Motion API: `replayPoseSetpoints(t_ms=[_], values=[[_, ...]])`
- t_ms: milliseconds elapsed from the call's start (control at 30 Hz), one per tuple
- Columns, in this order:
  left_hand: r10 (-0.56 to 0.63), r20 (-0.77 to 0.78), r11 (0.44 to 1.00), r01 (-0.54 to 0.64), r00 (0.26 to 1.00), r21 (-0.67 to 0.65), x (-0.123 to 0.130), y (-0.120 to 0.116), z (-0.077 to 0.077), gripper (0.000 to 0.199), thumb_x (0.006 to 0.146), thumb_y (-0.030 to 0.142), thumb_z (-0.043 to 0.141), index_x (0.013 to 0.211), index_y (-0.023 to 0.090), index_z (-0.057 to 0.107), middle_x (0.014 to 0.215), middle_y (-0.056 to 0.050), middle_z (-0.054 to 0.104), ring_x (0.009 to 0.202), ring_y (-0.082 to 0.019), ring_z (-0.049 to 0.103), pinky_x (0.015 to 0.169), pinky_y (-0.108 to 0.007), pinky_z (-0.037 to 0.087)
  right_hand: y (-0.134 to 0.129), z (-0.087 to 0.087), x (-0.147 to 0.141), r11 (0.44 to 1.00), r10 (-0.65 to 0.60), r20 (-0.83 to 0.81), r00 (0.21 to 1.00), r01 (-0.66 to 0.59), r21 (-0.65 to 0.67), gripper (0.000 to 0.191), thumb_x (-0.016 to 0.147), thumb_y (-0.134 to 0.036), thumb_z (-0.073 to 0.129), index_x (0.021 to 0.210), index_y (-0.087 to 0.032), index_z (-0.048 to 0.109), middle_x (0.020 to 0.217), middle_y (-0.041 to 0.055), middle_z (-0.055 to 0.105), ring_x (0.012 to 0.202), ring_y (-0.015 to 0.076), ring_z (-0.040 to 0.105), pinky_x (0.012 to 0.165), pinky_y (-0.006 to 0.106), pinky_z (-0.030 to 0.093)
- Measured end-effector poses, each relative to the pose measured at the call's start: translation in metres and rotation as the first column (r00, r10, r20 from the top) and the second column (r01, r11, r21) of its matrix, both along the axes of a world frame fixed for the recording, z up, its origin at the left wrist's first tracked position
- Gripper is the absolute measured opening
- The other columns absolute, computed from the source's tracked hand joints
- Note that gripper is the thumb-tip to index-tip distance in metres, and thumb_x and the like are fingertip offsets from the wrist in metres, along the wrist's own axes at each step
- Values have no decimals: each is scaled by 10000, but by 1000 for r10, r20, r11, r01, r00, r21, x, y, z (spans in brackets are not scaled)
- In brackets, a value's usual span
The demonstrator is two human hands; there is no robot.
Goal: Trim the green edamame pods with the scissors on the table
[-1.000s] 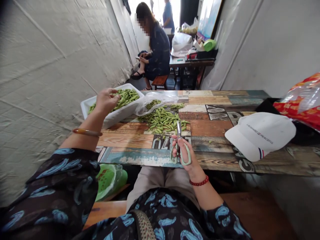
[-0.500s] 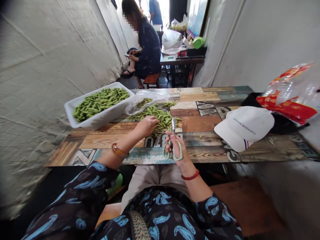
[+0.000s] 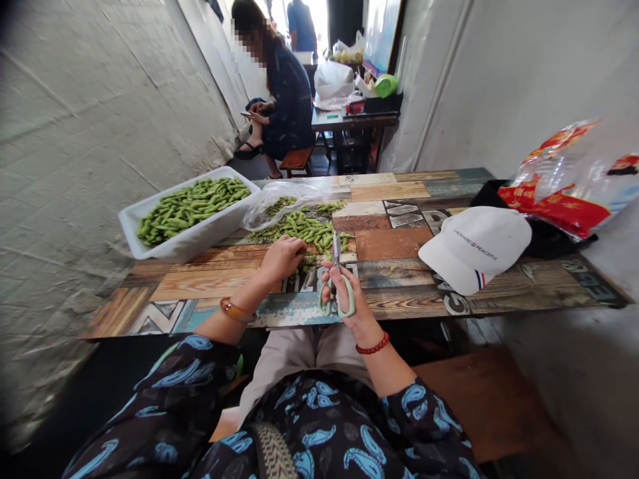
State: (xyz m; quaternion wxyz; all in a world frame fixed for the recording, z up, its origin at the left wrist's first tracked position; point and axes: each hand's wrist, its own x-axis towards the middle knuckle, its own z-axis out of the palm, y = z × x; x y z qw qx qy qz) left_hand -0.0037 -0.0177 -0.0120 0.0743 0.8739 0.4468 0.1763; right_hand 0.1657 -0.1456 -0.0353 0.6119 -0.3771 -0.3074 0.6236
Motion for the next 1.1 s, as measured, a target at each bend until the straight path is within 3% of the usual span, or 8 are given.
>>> replayPoseSetpoints(t_ms=[100,200,333,433,533,633,867,1100], values=[[126,391,977,-46,912,-209,0,1,-1,88,762,210,632,816,161,681,760,-47,656,743,-183,552,750,-327,428,-1,0,0,1000,-2,12,1000,2,7,426,864,-544,645,1136,-216,648,865,-1,562,583,86,490,474,226,443],[297,698,883,91,651,-461,-3,-4,6,192,714,305,705,805,141,663,704,-6,616,642,-121,509,640,-261,386,1,5,5,999,30,58,998,-31,15,447,845,-538,674,1137,-200,648,849,-4,562,552,75,484,448,216,430],[403,803,801,254,439,-542,-5,-15,21,308,627,347,805,787,132,655,673,24,589,577,-69,448,568,-220,329,18,25,26,979,110,340,934,-161,124,520,872,-555,634,1262,-212,603,898,17,587,590,90,522,492,231,471],[445,816,763,320,368,-561,-3,-19,27,325,608,330,836,790,132,655,661,34,572,543,-51,417,513,-209,284,42,40,42,922,78,692,718,-316,224,539,869,-548,641,1297,-224,594,929,26,587,636,119,548,568,277,506],[462,823,726,392,331,-565,2,-16,27,337,615,315,845,846,129,684,678,31,575,541,-46,420,503,-203,282,64,44,49,842,-197,870,452,-376,386,564,828,-562,686,1245,-187,631,950,73,620,800,204,596,778,393,537],[462,826,708,427,323,-563,5,-10,25,327,621,308,848,847,125,698,680,27,575,554,-47,428,516,-201,291,80,39,49,800,-273,902,334,-443,406,575,851,-585,647,1234,-157,623,970,106,624,873,243,610,821,426,533],[399,843,742,414,360,-528,9,10,24,249,665,293,821,761,125,664,718,7,617,644,-79,500,621,-211,367,110,42,47,758,-233,921,312,-535,373,567,846,-566,670,1254,-178,606,1039,110,632,922,247,621,823,402,538],[382,846,711,466,373,-526,15,26,17,225,693,281,808,750,137,645,703,17,591,624,-73,474,606,-207,366,124,33,51,742,-276,901,336,-521,422,526,864,-557,654,1235,-188,608,960,85,625,851,225,606,782,378,536]])
